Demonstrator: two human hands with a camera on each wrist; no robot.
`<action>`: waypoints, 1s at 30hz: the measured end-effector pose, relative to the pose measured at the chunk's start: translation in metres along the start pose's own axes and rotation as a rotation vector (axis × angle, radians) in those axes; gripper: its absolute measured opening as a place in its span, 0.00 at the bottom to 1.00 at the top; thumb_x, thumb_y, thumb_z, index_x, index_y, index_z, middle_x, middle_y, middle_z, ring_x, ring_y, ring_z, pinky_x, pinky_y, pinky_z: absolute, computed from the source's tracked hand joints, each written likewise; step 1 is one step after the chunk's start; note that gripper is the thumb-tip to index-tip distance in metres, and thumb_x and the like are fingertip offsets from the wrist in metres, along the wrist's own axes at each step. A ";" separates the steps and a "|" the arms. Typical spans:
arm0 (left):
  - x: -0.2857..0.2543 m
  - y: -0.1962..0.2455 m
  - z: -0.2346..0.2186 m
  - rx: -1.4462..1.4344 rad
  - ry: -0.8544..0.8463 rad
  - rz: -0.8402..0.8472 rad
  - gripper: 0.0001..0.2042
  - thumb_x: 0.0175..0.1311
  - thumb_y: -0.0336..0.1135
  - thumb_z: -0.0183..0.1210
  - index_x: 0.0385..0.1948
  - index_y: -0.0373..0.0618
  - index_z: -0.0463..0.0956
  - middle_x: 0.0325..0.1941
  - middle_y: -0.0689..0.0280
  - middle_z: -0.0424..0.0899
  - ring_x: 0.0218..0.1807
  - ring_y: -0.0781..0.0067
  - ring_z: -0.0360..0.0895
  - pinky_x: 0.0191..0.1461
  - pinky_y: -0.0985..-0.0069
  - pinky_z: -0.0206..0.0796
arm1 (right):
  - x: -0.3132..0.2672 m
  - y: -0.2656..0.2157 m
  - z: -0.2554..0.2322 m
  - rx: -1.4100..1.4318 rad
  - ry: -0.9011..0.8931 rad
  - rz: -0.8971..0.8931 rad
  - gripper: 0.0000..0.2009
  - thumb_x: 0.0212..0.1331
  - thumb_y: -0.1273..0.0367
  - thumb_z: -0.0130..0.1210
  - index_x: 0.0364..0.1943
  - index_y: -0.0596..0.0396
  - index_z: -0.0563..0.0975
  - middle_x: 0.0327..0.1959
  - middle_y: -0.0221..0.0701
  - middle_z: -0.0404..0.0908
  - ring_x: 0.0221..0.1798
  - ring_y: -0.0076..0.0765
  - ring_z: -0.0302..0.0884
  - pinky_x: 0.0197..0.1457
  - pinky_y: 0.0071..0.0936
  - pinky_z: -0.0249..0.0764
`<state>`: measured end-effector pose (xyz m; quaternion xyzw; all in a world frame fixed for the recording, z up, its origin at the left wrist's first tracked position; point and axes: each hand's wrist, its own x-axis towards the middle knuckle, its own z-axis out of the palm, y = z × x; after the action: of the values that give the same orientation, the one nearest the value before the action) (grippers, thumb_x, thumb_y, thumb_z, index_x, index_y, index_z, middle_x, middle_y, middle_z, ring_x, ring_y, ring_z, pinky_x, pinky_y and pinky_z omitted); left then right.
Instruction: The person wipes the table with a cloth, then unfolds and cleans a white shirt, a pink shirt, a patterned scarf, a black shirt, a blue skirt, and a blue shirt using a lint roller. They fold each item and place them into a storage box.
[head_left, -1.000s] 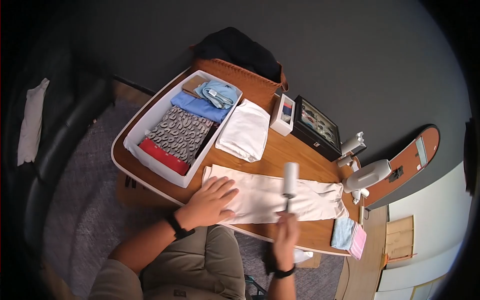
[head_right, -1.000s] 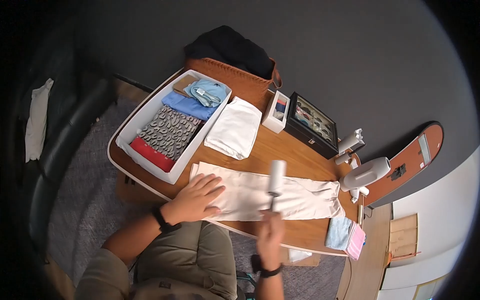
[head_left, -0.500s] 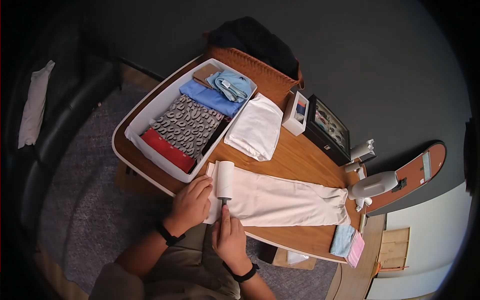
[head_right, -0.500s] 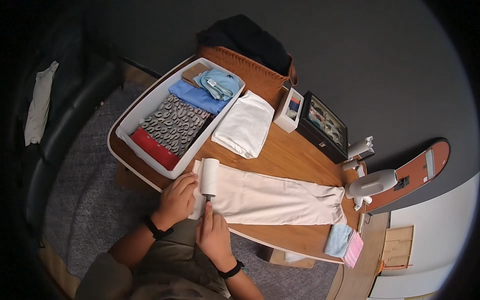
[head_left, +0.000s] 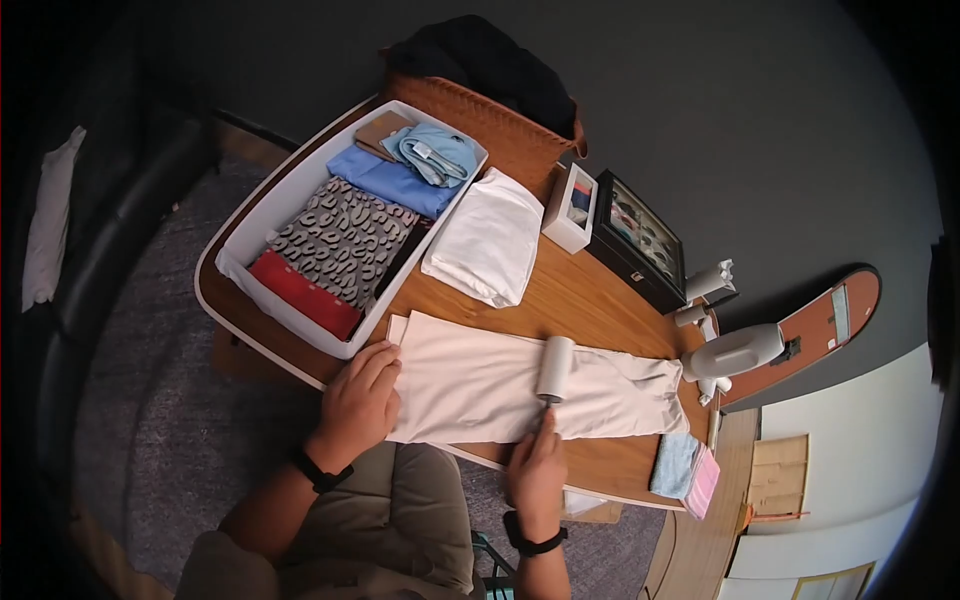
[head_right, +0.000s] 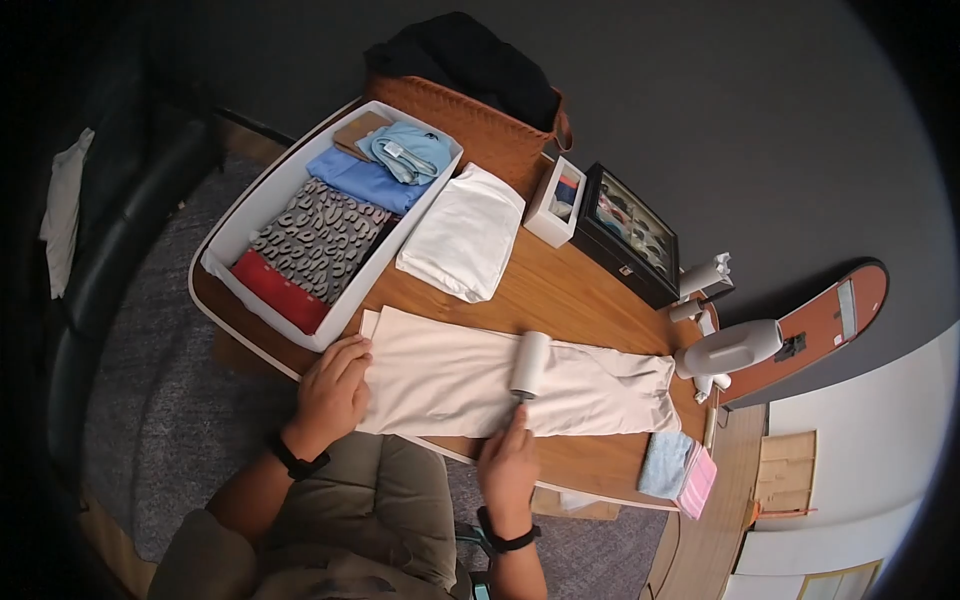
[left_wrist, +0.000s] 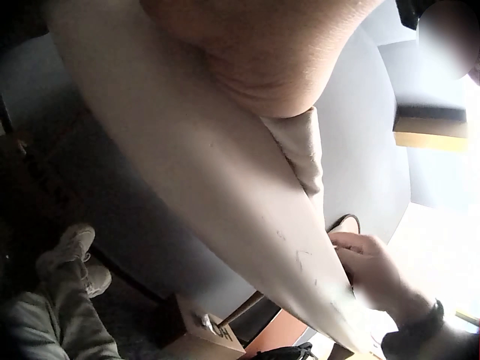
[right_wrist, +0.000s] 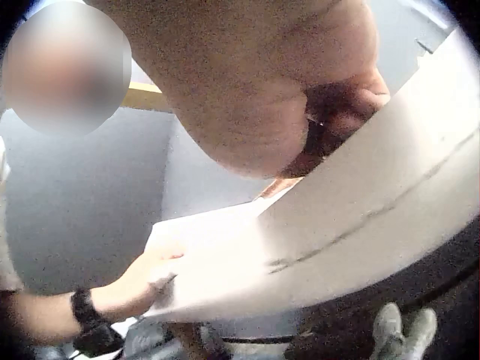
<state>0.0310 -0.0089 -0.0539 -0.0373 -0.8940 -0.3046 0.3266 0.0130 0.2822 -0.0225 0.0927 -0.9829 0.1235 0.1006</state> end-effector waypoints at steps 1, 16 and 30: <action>-0.001 0.000 0.000 0.002 -0.002 -0.001 0.11 0.59 0.21 0.59 0.44 0.34 0.83 0.58 0.55 0.86 0.65 0.52 0.83 0.67 0.59 0.78 | 0.002 0.016 0.000 -0.035 0.050 -0.003 0.29 0.72 0.72 0.56 0.75 0.67 0.68 0.44 0.54 0.82 0.42 0.65 0.83 0.42 0.54 0.81; -0.003 0.001 -0.004 0.017 -0.022 0.005 0.12 0.62 0.24 0.60 0.47 0.36 0.83 0.61 0.58 0.85 0.68 0.54 0.80 0.70 0.59 0.75 | -0.004 0.041 -0.043 0.060 0.315 0.105 0.24 0.75 0.77 0.51 0.74 0.68 0.69 0.59 0.61 0.84 0.56 0.68 0.85 0.57 0.50 0.82; -0.005 0.002 0.003 0.001 -0.018 -0.012 0.12 0.62 0.22 0.59 0.47 0.35 0.82 0.59 0.56 0.86 0.67 0.50 0.81 0.70 0.58 0.75 | -0.084 -0.067 0.005 0.176 -0.116 -0.359 0.41 0.62 0.72 0.63 0.80 0.73 0.61 0.34 0.43 0.75 0.32 0.51 0.77 0.35 0.45 0.79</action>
<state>0.0336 -0.0044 -0.0575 -0.0345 -0.8971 -0.3059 0.3168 0.1070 0.2301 -0.0309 0.2816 -0.9402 0.1834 0.0556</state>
